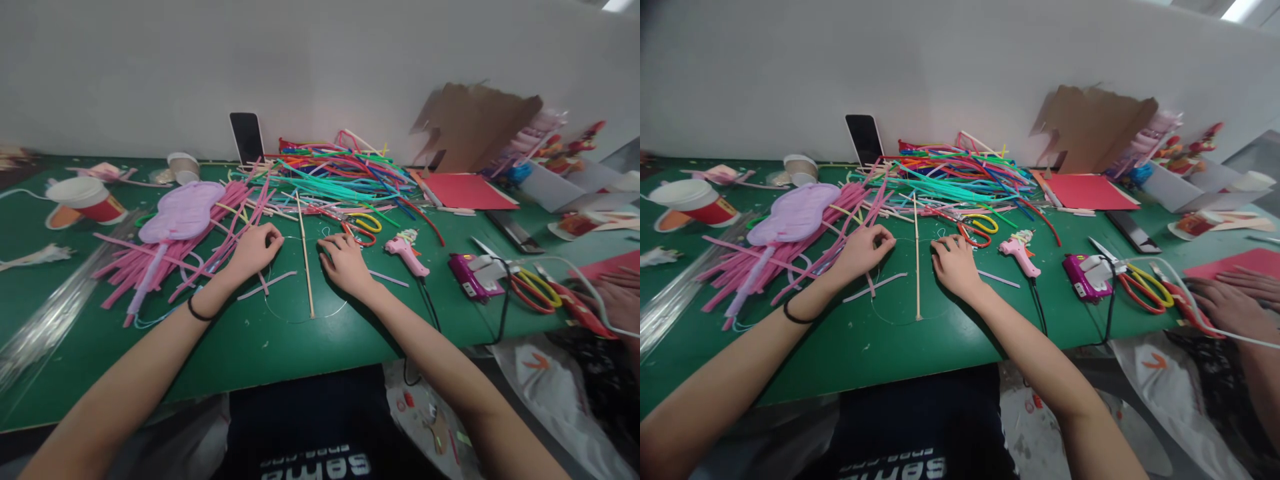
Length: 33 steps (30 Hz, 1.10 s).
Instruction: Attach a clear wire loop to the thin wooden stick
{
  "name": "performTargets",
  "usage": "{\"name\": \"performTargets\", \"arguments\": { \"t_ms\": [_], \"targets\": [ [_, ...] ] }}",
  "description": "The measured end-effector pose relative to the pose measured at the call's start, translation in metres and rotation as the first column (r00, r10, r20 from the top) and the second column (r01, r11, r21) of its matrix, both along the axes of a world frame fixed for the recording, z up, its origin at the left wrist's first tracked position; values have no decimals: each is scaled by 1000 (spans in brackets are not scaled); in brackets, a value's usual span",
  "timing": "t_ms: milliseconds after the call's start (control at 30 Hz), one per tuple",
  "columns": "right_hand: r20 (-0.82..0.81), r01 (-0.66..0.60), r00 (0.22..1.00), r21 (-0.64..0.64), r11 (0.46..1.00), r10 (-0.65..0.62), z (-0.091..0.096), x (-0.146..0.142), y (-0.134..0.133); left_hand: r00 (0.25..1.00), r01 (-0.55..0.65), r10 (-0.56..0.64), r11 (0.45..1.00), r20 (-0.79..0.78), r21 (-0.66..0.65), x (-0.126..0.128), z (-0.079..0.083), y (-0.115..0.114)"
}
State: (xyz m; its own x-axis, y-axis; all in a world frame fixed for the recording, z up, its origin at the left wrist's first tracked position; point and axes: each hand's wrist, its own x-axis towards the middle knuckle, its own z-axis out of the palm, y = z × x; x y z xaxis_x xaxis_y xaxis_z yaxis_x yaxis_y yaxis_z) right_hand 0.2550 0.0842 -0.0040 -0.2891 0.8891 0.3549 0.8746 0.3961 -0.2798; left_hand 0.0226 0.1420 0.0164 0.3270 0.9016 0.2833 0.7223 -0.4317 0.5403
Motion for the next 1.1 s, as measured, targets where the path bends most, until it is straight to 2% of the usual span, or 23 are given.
{"name": "performTargets", "arguments": {
  "t_ms": [133,300,533,733,900,1100],
  "targets": [
    [3,-1,1000,-7,1000,1,1,0,0,1000,-21,21,1000,14,-13,1,-1,1],
    [-9,-7,1000,-2,1000,7,1,-1,0,998,10,-8,999,-61,32,5,-3,2],
    [-22,-13,1000,-7,1000,13,-1,-1,-1,999,42,-42,999,-30,18,4,-2,1],
    [-42,12,999,30,999,-11,6,1,24,999,27,-27,1000,-36,4,3,-2,1],
    [-63,-102,993,-2,995,102,12,-3,49,995,64,-61,997,-77,40,6,0,3],
    [-92,-179,980,-22,984,176,6,-7,54,975,141,-120,985,-189,103,16,4,9]
  ]
}}
